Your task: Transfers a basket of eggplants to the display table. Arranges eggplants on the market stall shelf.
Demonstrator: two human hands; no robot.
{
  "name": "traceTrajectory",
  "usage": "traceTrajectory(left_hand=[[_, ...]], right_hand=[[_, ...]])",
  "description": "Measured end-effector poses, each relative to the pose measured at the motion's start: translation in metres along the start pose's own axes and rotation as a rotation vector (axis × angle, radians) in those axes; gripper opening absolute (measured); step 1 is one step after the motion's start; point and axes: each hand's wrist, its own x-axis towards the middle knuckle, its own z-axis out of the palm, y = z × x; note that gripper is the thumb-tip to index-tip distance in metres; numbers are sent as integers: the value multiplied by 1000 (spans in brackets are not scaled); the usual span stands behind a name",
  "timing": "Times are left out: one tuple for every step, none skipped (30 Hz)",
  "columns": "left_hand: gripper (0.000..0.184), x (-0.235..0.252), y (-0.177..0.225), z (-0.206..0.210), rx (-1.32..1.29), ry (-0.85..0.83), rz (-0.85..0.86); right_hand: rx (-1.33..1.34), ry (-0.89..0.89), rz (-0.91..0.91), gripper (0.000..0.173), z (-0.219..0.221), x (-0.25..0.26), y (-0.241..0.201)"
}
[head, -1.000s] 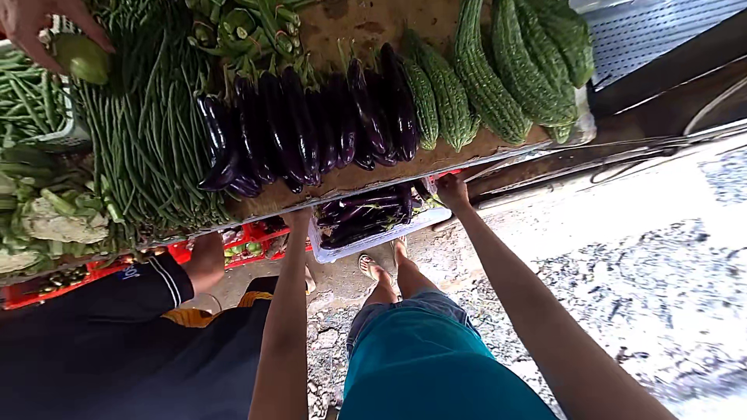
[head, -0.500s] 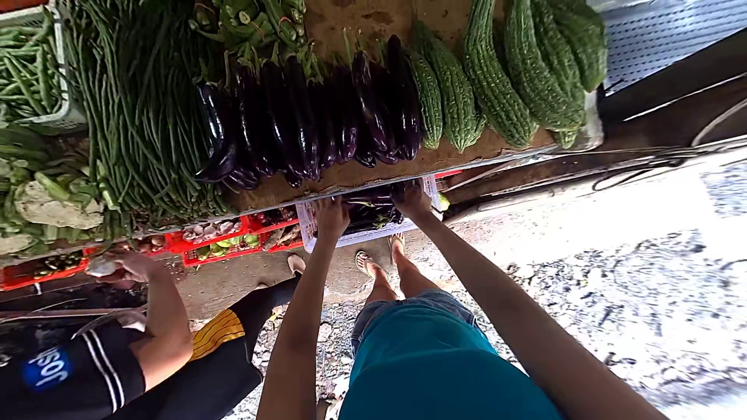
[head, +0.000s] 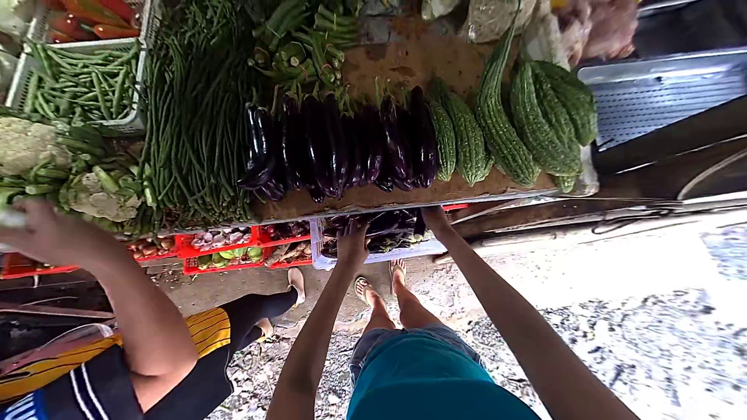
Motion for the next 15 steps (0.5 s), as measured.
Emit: traceTrajectory(left_hand=[[43,-13,-3,-1,24,81,46],[40,-25,-10,-1,62,195,133],[37,-38,-15,-7,85,278,233],[35,-50,-20,-19,89,327,333],[34,-63,-22,-36,103,341,423],[36,-77,-22,-55,125,337,501],[43,-90,-18,-77,149,331,564],[55,-103,-13,-98,180,344,610],[65,-113,-7,-118,213,374,640],[66,-120,0,-137,226,412,655],[60,-125,6,-155,214,449,658],[53,-127,12,-172,206,482,651],[48,-126,18,-190,200,506,644],[46,-122,23,-208,201,527,652],[44,-114,28,-227,190,534,679]], right_hand=[[31,-51,30,47,-9,-9,-1],[1,-105,26,50,-20,-20,1],[-78,-157,-9,51,-34,-34,3],[-185,-207,-69,51,-50,-51,2],[-285,-248,-138,51,-68,-72,-3],[-354,-271,-225,51,-84,-94,-6],[-399,-295,-307,54,-101,-116,-12],[-437,-310,-394,57,-117,-136,-20],[-488,-313,-497,59,-133,-153,-31],[-552,-284,-629,58,-146,-166,-46],[-622,-232,-761,56,-159,-177,-66],[-698,-174,-877,53,-171,-184,-89],[-783,-112,-979,49,-183,-188,-113],[-863,-47,-1078,44,-193,-186,-137],[-922,-5,-1167,40,-202,-180,-159]])
